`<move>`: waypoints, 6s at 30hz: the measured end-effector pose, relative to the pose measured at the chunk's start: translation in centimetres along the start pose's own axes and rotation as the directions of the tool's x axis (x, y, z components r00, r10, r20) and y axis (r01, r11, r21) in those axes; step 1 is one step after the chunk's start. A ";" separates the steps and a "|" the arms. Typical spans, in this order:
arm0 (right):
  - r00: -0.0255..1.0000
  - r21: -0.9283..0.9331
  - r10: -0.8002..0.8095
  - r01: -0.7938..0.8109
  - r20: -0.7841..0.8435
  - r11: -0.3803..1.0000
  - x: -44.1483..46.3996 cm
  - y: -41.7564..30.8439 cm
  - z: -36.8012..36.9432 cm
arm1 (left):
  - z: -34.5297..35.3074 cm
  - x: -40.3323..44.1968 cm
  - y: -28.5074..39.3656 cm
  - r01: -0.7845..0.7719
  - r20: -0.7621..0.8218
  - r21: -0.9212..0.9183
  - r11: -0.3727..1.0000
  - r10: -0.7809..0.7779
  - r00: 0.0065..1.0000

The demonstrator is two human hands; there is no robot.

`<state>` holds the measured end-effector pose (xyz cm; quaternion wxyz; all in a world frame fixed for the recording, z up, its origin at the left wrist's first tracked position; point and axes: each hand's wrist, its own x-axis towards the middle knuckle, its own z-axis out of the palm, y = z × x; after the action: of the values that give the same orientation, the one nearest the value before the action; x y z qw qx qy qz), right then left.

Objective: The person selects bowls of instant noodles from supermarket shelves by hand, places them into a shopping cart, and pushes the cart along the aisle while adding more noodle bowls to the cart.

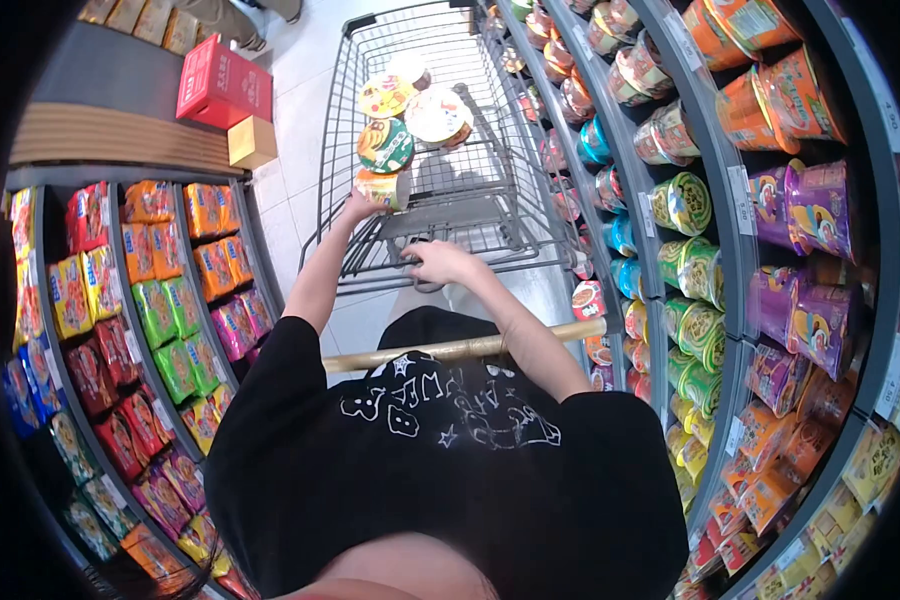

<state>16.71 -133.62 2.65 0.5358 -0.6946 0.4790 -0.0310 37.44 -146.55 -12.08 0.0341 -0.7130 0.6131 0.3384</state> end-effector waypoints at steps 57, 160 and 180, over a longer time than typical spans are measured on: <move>0.917 0.012 0.062 -0.063 -0.393 0.998 -1.4 0.5 -0.2 | -3.1 -9.2 5.0 -0.107 -0.346 -0.004 0.994 0.099 0.933; -0.172 -0.056 0.203 0.875 -0.964 0.480 -61.0 2.4 24.5 | 18.9 -65.2 6.2 -0.687 -0.326 -0.635 0.355 0.683 0.654; -0.707 0.060 -0.006 -0.069 -0.707 0.996 -81.3 11.3 19.8 | 21.3 -62.6 4.5 -0.664 -0.144 -0.577 0.475 0.742 0.655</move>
<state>-23.27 -62.29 23.72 -0.2503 -0.2282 0.7065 -0.6214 22.82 -84.48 5.97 -0.2895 -0.3483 0.7119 0.5367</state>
